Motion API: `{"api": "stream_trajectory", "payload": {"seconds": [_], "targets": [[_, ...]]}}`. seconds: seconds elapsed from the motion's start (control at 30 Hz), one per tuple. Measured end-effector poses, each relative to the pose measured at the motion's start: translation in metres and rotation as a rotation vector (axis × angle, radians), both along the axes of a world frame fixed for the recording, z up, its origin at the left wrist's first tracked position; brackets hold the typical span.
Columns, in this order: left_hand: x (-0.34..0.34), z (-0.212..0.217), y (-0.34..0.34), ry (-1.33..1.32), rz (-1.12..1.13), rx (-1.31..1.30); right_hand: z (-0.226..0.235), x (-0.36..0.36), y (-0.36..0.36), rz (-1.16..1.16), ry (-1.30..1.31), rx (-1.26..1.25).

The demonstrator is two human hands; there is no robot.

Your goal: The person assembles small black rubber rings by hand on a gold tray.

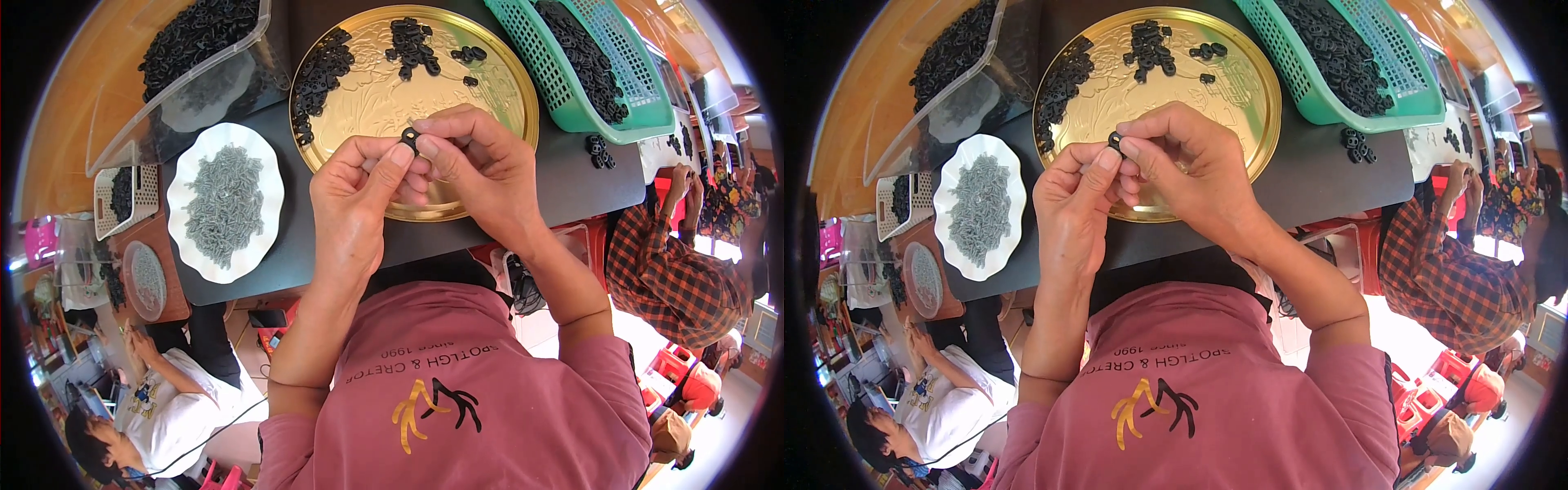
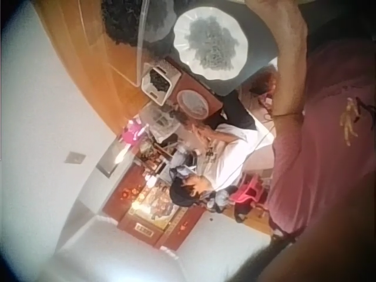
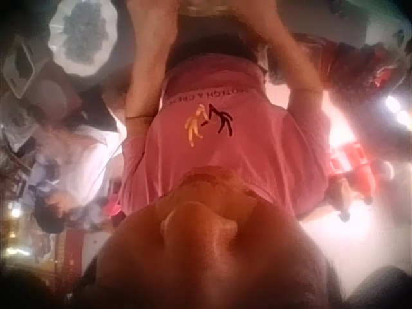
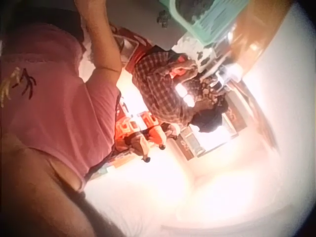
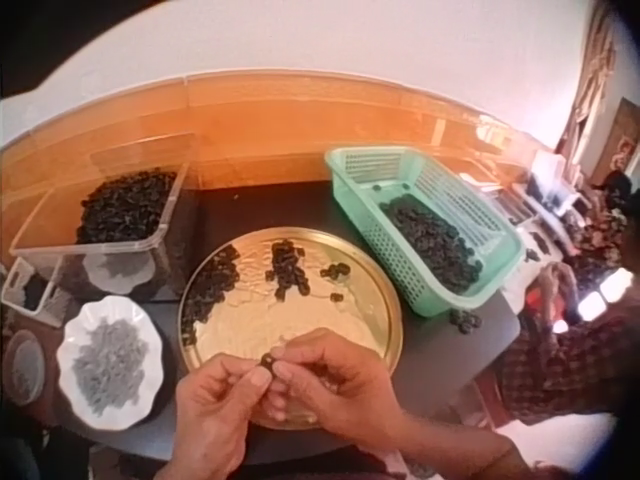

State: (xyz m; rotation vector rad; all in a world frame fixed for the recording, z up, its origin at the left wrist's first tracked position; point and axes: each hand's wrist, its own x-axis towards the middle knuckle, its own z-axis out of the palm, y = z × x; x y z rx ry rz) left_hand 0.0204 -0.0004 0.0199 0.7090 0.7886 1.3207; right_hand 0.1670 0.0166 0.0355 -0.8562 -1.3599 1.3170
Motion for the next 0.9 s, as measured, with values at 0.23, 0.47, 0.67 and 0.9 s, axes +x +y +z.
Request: {"api": "stream_trajectory", "payload": {"seconds": [0.23, 0.47, 0.67, 0.9], "targets": [[-0.005, -0.001, 0.003, 0.058, -0.039, 0.061, 0.007, 0.009, 0.010, 0.078, 0.001, -0.149], [-0.010, 0.004, 0.003, 0.247, -0.106, 0.302, 0.018, 0.023, 0.017, 0.230, 0.051, -0.294], [-0.015, -0.005, 0.005, 0.318, -0.094, 0.399, 0.017, 0.024, 0.015, 0.258, -0.019, -0.417], [-0.014, 0.006, 0.000, 0.305, -0.158, 0.081, 0.015, 0.018, 0.008, 0.133, -0.059, -0.226]]}}
